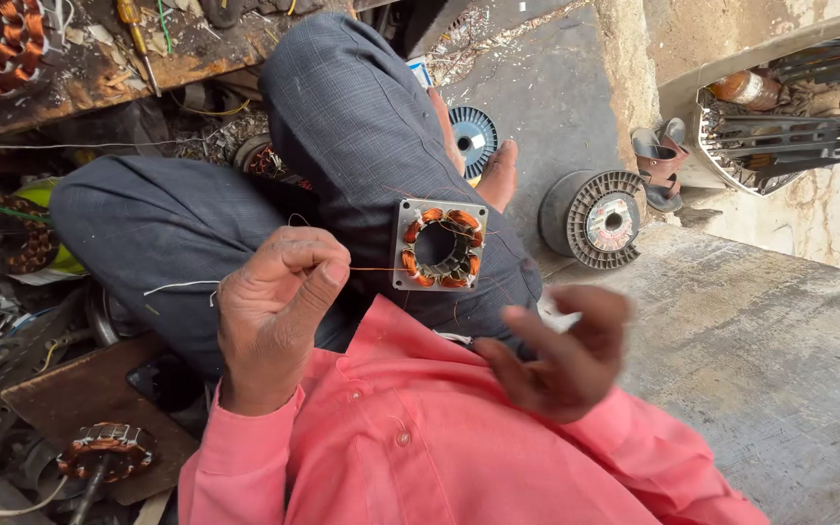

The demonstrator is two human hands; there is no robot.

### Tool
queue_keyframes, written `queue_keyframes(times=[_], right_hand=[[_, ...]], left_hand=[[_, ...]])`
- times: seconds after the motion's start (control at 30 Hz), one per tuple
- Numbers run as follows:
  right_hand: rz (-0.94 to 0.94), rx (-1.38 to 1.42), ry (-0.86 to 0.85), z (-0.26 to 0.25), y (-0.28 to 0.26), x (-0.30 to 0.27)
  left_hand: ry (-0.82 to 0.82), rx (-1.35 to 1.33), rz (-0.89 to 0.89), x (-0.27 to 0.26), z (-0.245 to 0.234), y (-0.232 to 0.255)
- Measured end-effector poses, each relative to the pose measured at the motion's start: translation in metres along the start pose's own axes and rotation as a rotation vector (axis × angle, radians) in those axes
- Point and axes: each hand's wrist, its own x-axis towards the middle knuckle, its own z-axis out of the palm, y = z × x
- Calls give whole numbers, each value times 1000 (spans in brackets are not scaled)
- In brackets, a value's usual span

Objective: The user is seen repairing a fan motor by threading wire through the stator and using scissors to cut the wire.

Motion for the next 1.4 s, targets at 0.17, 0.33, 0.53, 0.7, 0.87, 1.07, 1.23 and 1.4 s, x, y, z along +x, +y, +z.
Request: queue_keyframes(times=[0.17,0.33,0.53,0.7,0.87,1.07,1.23,1.4], right_hand=[[-26,138,-159,11,-10,12],[-98,300,-248,14,-20,20],[-223,297,-252,15,-35,12],[-457,516,-214,29,-40,17],[-279,531,-296,19,-51,12],[-77,461,-312,-1,-37,4],[-150,246,-484,-53,87,-16],[-146,28,-493,-65,107,3]], left_hand=[[-19,-59,9,-7,-2,1],[39,-69,67,-21,-31,10],[346,-428,168,-45,-82,12],[610,-271,205,-72,-112,6],[840,416,266,-96,-129,19],[719,1200,368,-124,-146,20],[768,1207,245,-157,-171,10],[966,1312,125,-197,-199,14]])
